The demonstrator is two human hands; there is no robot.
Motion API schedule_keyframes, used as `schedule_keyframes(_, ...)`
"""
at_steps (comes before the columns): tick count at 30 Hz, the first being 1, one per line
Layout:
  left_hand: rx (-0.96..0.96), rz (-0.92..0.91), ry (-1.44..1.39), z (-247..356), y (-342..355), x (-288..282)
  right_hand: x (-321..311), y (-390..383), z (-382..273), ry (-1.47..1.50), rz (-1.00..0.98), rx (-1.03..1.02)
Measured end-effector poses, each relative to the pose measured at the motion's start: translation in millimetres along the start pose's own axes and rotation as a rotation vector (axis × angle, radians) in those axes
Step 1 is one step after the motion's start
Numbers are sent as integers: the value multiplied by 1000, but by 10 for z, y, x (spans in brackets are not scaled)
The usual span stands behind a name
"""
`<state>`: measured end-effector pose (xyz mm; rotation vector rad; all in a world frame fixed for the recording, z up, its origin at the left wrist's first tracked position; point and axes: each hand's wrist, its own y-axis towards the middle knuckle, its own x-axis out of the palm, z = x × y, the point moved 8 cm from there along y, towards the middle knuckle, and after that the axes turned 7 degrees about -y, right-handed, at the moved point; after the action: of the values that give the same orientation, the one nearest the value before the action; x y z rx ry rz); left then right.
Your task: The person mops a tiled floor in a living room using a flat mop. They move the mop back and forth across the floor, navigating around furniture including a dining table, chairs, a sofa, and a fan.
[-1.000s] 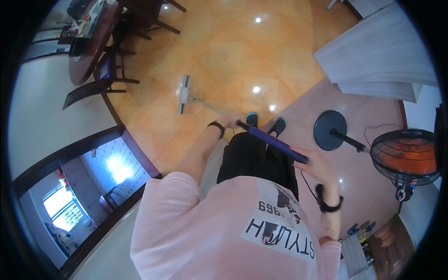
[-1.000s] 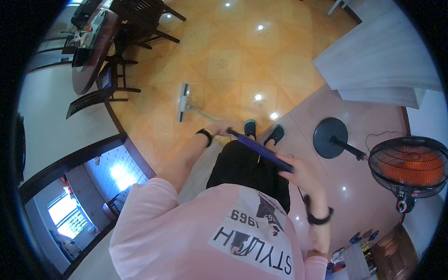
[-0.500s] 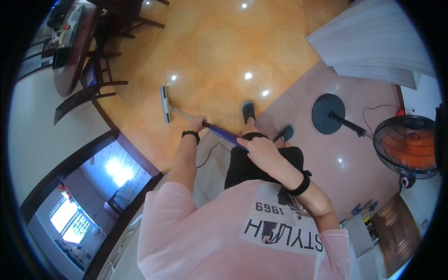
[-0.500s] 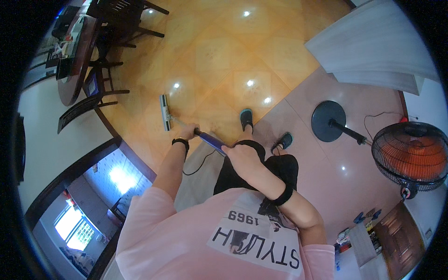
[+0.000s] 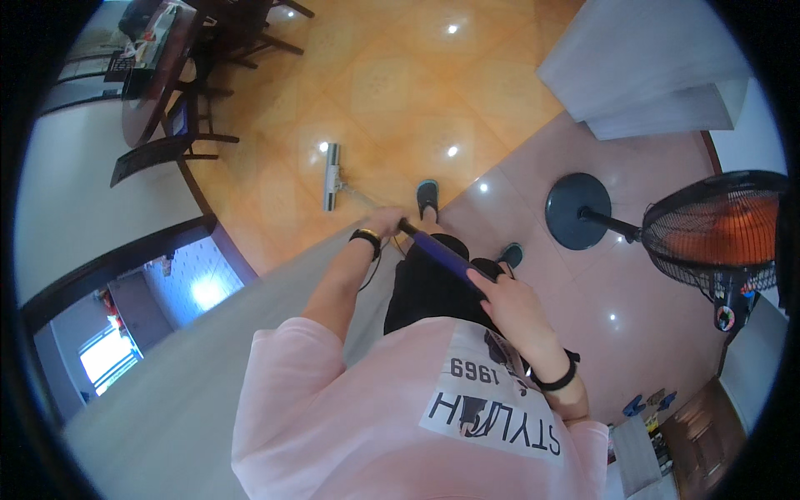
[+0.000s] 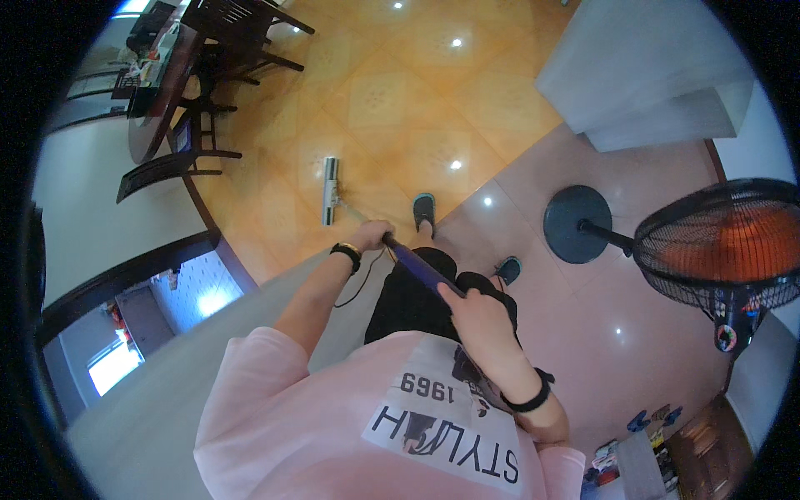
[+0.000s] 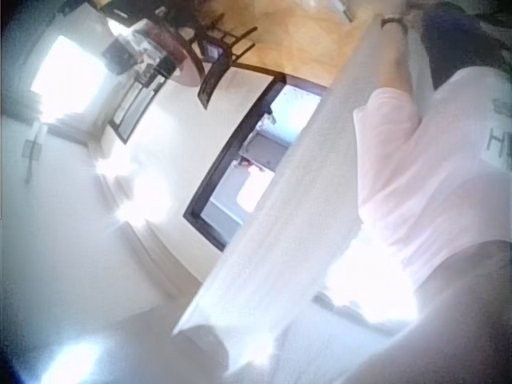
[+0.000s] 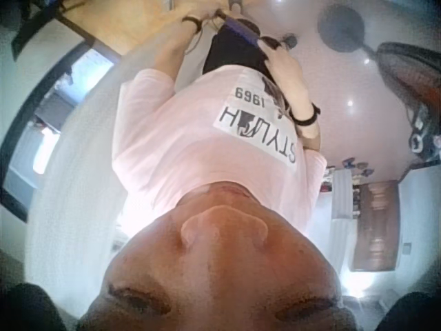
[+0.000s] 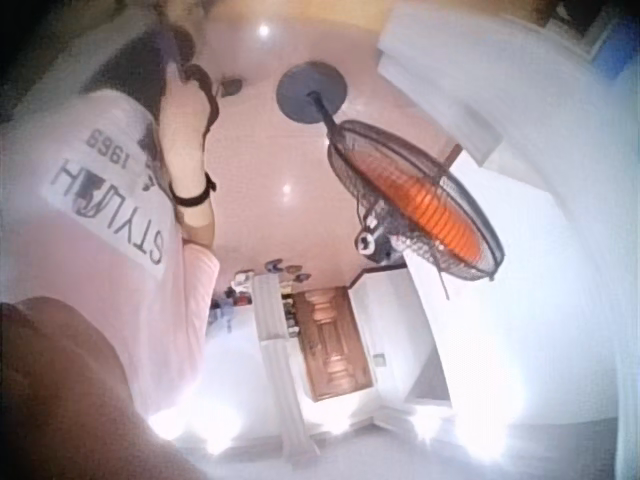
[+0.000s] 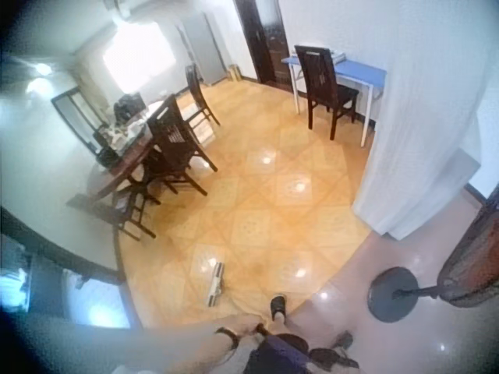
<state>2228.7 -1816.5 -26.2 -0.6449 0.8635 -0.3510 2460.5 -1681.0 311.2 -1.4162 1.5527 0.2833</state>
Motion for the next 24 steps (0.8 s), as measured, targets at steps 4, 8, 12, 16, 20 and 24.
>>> schedule_keyframes(4, -214, -61, -276, 622, 435, 776, -1, -1031, 749, 61, -94, 113)
schedule_keyframes(8, 255, -192, 176, 2795, 584, 818, -89, -2241, 1513, 186, -67, 350)
schedule_keyframes(12, 494, -450, 243, 4022, 771, 1572, -169, -3428, 1818, 228, -38, 516)
schedule_keyframes(16, 673, -535, 228, 5048, 673, 2067, -74, -4493, 1908, 241, -14, 747)
schedule_keyframes(20, 863, -732, -105, 5338, 459, 2597, 52, -4934, 1774, 304, -11, 847)
schedule_keyframes(24, 856, -859, 138, 5273, 315, 2917, 490, -5304, 1631, 532, 259, 955)
